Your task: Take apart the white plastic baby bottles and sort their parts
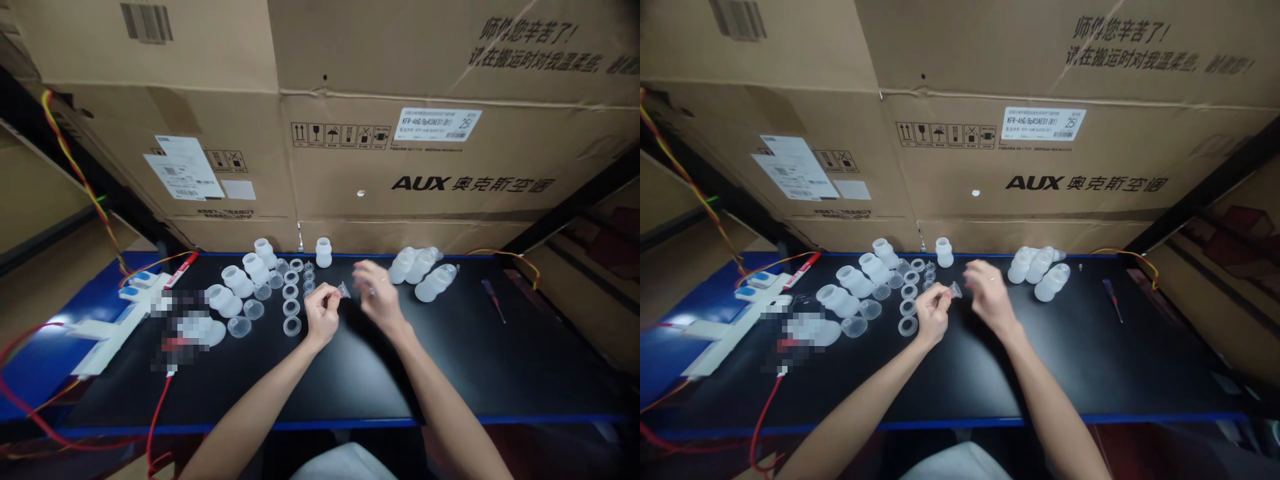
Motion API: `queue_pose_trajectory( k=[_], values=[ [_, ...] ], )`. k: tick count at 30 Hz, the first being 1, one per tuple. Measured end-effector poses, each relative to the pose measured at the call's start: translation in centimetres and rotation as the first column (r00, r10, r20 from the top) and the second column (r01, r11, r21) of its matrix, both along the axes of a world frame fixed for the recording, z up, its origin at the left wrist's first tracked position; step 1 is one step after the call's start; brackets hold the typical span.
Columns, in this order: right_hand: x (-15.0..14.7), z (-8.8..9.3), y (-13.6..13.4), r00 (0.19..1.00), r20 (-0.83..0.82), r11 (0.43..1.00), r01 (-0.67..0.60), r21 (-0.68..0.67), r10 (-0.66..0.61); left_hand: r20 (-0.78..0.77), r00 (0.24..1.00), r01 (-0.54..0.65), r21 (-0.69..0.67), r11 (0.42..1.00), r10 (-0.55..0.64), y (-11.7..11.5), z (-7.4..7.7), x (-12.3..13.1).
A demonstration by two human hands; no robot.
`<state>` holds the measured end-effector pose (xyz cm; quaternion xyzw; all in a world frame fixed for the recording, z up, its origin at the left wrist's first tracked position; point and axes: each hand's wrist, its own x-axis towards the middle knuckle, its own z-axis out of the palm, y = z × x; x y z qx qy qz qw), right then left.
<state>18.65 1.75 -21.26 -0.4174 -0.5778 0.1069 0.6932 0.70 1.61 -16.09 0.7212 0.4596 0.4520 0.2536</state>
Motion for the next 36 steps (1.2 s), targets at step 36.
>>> queue_pose_trajectory(
  k=[36],
  values=[
    [-0.2,-6.6,2.8,0.697,-0.709,0.719,-0.549,-0.426,0.112,-0.919,0.392,-0.269,-0.07,0.961,0.043,8.4,0.0,3.7]
  ],
)
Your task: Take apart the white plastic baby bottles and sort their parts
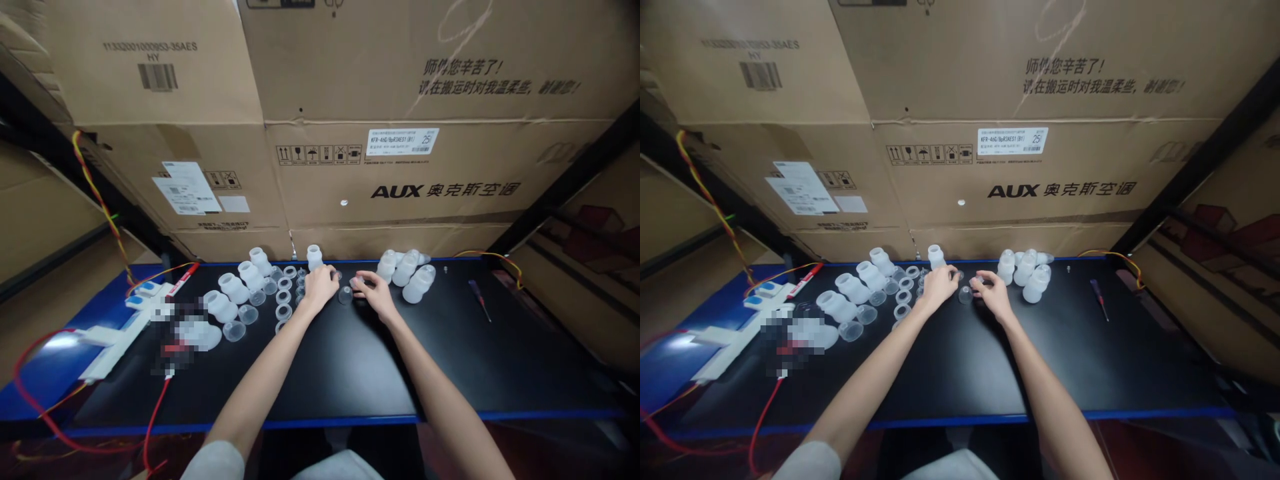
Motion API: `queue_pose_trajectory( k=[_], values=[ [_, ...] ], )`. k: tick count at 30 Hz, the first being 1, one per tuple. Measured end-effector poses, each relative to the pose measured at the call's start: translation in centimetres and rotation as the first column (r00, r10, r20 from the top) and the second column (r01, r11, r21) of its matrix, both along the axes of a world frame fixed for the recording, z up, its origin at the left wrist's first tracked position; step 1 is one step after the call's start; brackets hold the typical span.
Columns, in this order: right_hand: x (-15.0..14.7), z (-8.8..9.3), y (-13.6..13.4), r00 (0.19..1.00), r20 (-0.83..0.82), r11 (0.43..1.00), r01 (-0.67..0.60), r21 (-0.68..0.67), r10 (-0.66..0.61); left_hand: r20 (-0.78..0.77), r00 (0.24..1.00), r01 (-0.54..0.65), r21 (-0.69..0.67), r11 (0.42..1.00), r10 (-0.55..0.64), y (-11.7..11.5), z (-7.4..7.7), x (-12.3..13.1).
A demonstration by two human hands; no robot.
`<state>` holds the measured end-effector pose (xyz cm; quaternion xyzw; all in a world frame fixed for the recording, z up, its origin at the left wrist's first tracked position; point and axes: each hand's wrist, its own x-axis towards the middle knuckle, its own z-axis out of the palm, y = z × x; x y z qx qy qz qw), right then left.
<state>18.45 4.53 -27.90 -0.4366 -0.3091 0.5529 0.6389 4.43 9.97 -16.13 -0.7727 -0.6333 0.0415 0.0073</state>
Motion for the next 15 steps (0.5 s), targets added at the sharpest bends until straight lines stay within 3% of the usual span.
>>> queue_pose_trajectory(
  k=[3,6,9,12,15],
  values=[
    [-0.7,-1.0,0.6,0.958,0.275,0.991,0.056,0.118,-0.087,0.125,0.991,-0.052,0.048,0.997,0.046,-2.0,0.2,-0.9],
    [-1.1,-1.7,0.7,0.793,0.585,0.977,0.061,0.206,-0.172,0.311,0.95,-0.062,0.156,0.986,0.011,-3.8,0.1,-1.8],
    [-0.9,-1.8,0.3,0.701,0.693,0.974,0.008,0.228,-0.168,0.455,0.87,0.027,0.343,0.939,-0.191,-4.9,-0.6,-2.5],
    [0.0,-1.4,-0.4,0.736,0.645,0.944,-0.025,0.33,-0.206,0.484,0.737,0.248,0.457,0.854,-0.472,-5.9,-1.9,-2.7],
    [1.0,-1.0,-1.0,0.753,0.637,0.899,-0.151,0.411,-0.165,0.463,0.633,0.422,0.464,0.778,-0.62,-7.0,-3.5,-2.3]
  ],
)
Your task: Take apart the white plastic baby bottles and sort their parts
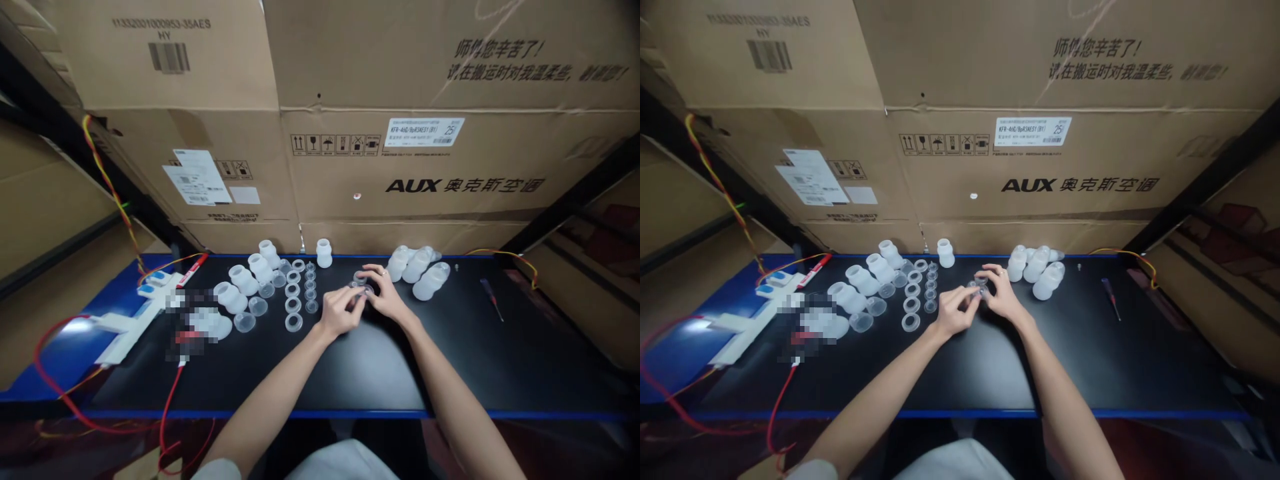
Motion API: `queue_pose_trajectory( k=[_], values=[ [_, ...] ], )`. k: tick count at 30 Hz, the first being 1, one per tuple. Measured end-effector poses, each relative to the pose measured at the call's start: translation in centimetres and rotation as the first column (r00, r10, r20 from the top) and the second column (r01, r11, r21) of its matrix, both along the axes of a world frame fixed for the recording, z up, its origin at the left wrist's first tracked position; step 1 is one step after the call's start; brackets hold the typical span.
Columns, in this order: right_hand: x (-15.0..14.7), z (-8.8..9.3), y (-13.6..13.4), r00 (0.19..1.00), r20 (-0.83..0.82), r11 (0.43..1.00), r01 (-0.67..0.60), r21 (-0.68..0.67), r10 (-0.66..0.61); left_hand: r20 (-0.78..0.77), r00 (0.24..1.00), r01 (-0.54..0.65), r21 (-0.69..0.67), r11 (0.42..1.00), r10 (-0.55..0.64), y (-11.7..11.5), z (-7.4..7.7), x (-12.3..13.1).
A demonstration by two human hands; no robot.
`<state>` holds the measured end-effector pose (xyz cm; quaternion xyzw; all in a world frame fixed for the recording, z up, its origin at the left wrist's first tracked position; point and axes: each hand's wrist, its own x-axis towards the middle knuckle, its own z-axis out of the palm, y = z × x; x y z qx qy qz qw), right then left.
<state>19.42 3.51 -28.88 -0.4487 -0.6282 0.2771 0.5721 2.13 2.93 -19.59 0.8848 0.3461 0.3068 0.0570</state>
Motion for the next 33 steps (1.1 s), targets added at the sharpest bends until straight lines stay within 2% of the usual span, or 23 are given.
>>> queue_pose_trajectory(
  k=[2,4,9,14,18,23,26,33],
  values=[
    [0.3,0.0,-0.1,0.997,0.073,0.999,-0.039,-0.011,0.04,-0.007,0.997,0.071,-0.014,0.997,-0.071,-0.6,-0.8,0.3],
    [0.1,-0.2,0.2,0.993,0.112,0.999,-0.026,-0.035,0.03,0.006,0.996,0.091,-0.023,0.996,-0.091,-0.8,-1.1,0.4],
    [-0.8,-0.9,1.9,0.992,0.129,1.0,-0.002,-0.028,0.006,0.102,0.995,0.022,-0.04,0.999,-0.018,-0.6,-0.8,0.2],
    [-1.7,-0.1,3.1,0.977,0.209,0.997,0.057,-0.05,-0.045,0.107,0.994,0.02,-0.057,0.998,-0.014,-0.1,-0.7,0.2],
    [-3.0,0.4,3.8,0.962,0.27,0.998,0.047,-0.028,-0.038,0.137,0.989,0.055,0.021,0.998,-0.057,0.0,-0.6,0.2],
    [-4.4,-0.8,5.7,0.955,0.275,0.989,0.136,-0.065,-0.113,0.153,0.98,0.117,0.06,0.991,-0.125,-0.2,-0.9,0.7],
    [-4.8,-0.6,7.0,0.936,0.315,0.978,0.193,-0.085,-0.157,0.145,0.977,0.143,0.086,0.986,-0.154,-0.1,-1.0,1.0],
    [-5.6,0.3,8.7,0.937,0.318,0.98,0.181,-0.081,-0.147,0.114,0.978,0.17,0.048,0.984,-0.174,-0.2,-0.8,1.2]
  ],
)
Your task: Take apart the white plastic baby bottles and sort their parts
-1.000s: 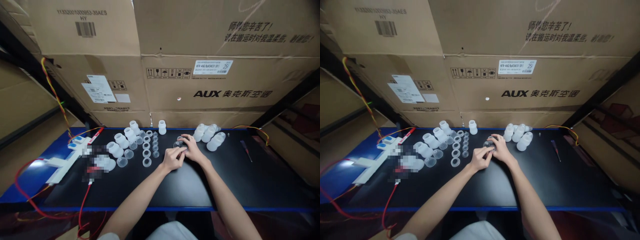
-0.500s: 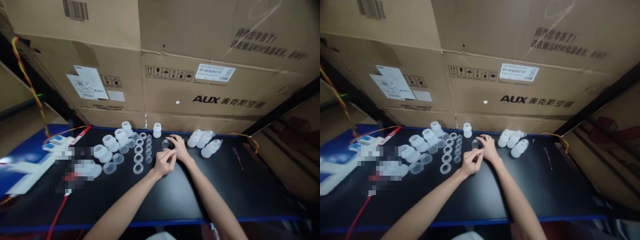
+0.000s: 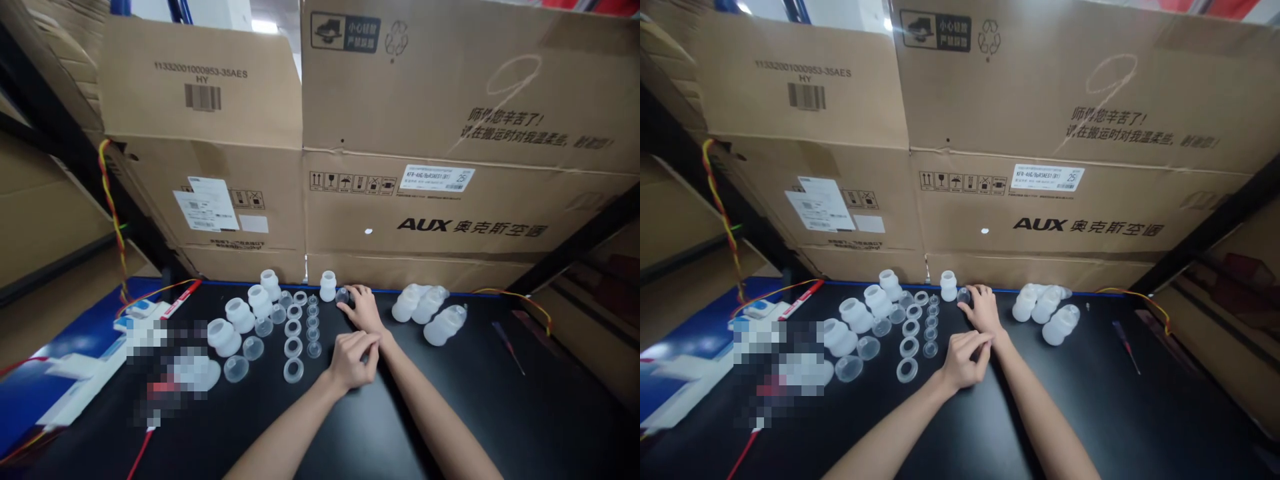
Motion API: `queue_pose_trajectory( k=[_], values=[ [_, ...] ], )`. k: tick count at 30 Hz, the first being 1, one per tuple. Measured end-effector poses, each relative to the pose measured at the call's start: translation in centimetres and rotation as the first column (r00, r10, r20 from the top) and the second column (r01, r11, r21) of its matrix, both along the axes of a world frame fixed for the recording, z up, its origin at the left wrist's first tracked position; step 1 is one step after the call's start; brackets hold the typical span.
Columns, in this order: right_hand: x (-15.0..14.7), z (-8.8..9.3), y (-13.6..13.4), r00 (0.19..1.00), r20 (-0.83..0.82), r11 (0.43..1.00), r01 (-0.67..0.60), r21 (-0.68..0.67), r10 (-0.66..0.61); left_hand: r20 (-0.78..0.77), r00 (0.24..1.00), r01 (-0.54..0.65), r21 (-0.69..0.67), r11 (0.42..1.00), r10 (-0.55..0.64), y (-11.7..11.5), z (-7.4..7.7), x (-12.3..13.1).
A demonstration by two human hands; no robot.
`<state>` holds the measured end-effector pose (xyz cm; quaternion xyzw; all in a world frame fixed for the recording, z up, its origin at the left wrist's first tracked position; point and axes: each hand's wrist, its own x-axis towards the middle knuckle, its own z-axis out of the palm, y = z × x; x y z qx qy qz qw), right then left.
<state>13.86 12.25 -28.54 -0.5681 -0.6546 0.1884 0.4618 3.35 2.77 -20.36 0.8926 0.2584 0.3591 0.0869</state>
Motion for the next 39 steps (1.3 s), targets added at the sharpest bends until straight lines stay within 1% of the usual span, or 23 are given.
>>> queue_pose_trajectory(
  k=[5,9,14,19,23,25,27,29,31,33,36,37,39],
  values=[
    [0.0,-0.5,-0.2,0.994,-0.108,0.999,-0.001,0.054,0.007,0.003,1.0,-0.003,-0.015,1.0,0.003,0.1,0.0,0.0],
    [0.7,-1.1,-0.9,0.992,-0.121,0.997,-0.013,0.071,0.022,-0.002,1.0,-0.009,-0.015,1.0,0.009,0.2,0.0,0.0],
    [1.0,-1.6,-1.4,0.986,-0.156,0.997,-0.052,0.058,0.061,-0.018,1.0,-0.022,-0.028,0.999,0.021,0.3,-0.1,-0.2],
    [0.6,-1.3,-1.5,0.976,-0.179,0.99,-0.108,0.088,0.122,-0.006,1.0,-0.004,-0.033,0.999,0.004,0.3,0.0,-0.2],
    [1.7,-0.5,-2.5,0.933,-0.304,0.977,-0.153,0.151,0.193,0.04,0.999,-0.022,0.007,1.0,0.022,0.4,0.0,-0.3],
    [2.7,0.0,-3.5,0.898,-0.39,0.972,-0.135,0.192,0.202,0.059,0.996,-0.067,0.022,0.998,0.065,0.5,-0.1,-0.4],
    [3.7,0.4,-4.9,0.868,-0.473,0.976,-0.057,0.208,0.152,0.077,0.989,-0.128,0.016,0.992,0.126,0.6,-0.2,-0.4],
    [4.6,0.7,-6.6,0.851,-0.516,0.977,0.014,0.21,0.099,0.097,0.98,-0.176,-0.008,0.984,0.176,0.7,-0.4,-0.4],
    [5.4,0.9,-8.1,0.865,-0.491,0.974,0.01,0.226,0.105,0.117,0.97,-0.209,-0.046,0.977,0.213,0.8,-0.5,-0.4],
    [5.9,0.9,-9.4,0.893,-0.422,0.97,-0.057,0.237,0.155,0.128,0.956,-0.254,-0.099,0.962,0.265,0.9,-0.6,-0.5],
    [5.9,0.8,-10.2,0.927,-0.32,0.971,-0.137,0.197,0.196,0.1,0.932,-0.325,-0.196,0.925,0.349,1.2,-0.6,-0.7],
    [5.7,0.8,-10.2,0.938,-0.287,0.973,-0.146,0.179,0.194,0.082,0.932,-0.328,-0.222,0.918,0.353,1.2,-0.6,-0.7],
    [5.3,0.6,-10.0,0.96,-0.211,0.977,-0.156,0.143,0.184,0.037,0.946,-0.302,-0.256,0.918,0.321,1.2,-0.6,-0.8]
  ],
)
